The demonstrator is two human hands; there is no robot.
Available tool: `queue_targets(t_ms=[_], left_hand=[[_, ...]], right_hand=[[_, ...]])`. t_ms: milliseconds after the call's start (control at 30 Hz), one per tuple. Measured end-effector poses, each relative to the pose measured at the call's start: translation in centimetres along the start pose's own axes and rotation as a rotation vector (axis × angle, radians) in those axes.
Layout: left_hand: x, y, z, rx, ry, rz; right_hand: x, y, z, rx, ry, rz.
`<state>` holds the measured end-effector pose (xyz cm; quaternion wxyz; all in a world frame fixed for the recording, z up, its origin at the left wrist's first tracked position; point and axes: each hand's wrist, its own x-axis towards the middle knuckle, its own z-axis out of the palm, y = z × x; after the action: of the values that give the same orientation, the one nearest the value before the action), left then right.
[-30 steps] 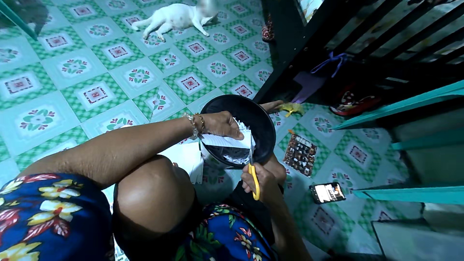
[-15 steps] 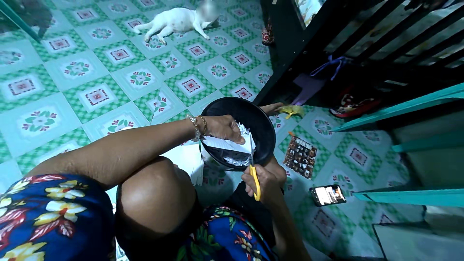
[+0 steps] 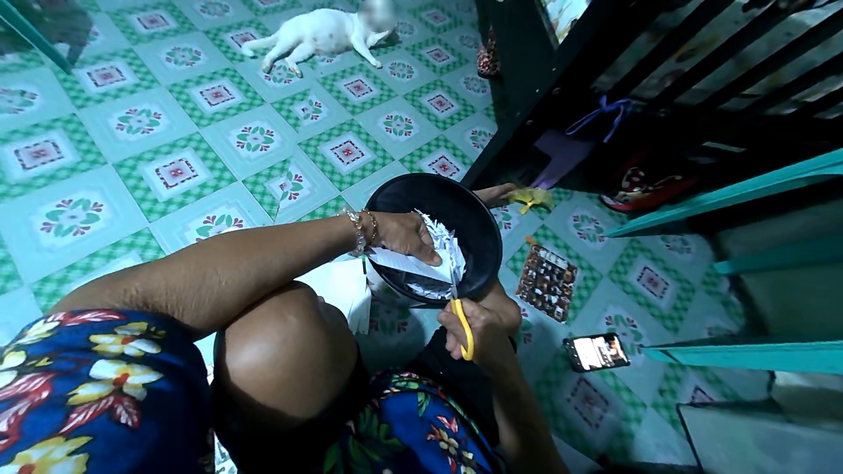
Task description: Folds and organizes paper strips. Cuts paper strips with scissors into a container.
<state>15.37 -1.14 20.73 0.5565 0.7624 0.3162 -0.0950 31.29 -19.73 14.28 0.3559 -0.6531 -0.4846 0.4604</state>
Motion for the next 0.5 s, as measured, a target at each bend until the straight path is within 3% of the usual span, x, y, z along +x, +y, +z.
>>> queue_targets(t_ms=[267,500], left_hand=[[-0.6,-0.6,-0.8,-0.133,0.119,0.058],[-0.3,-0.5,-0.5,-0.128,0.105,0.118]], right_hand=[[-1.2,0.1,-1.7,0.038,-0.172,0.125],[-0.9,-0.5,-1.3,0.010,-0.134,0.034]])
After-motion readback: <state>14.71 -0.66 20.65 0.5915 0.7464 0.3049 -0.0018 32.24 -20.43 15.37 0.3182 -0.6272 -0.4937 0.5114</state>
